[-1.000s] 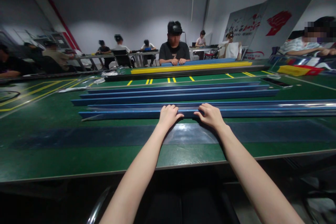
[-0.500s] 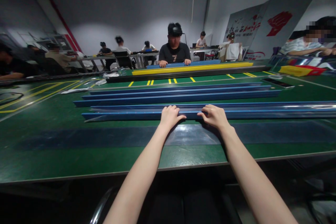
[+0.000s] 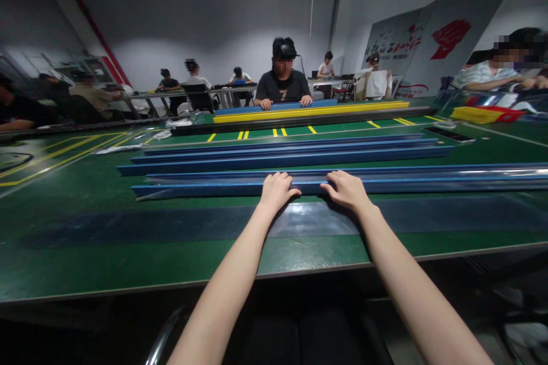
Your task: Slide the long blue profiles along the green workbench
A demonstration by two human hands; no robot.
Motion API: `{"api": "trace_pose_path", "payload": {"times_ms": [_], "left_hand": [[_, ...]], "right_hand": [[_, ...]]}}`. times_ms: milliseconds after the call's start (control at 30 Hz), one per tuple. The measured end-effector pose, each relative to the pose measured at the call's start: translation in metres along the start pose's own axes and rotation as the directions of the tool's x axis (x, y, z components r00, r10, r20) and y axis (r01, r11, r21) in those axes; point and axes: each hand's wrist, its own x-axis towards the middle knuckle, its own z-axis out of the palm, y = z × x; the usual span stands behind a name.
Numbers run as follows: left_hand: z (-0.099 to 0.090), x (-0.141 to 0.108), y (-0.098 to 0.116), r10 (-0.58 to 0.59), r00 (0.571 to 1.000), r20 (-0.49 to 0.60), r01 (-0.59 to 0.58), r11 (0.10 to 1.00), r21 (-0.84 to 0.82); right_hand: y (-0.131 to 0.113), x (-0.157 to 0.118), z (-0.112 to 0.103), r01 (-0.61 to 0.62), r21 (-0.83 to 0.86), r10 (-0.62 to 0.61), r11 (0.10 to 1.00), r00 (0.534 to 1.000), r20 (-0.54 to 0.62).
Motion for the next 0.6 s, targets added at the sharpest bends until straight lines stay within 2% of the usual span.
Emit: {"api": "trace_pose_path", "payload": {"times_ms": [133,233,600], "left_hand": [[0.000,0.001,0.001,0.028,1.000,-0.002,-0.028,1.000,-0.003],[-0.001,0.001,0.001,0.031,0.999,0.006,-0.031,0.999,-0.013],[-0.001,0.002,0.001,0.017,1.000,0.020,-0.016,1.000,-0.022]], "right_hand": [[-0.004,0.002,0.002,0.118,-0.030,-0.117,0.993,0.993,0.027],[-0.010,0.003,0.002,0.156,-0.025,-0.155,0.987,0.987,0.038],[-0.014,0.004,0.001,0.116,0.047,-0.119,0.992,0.991,0.069]]}}
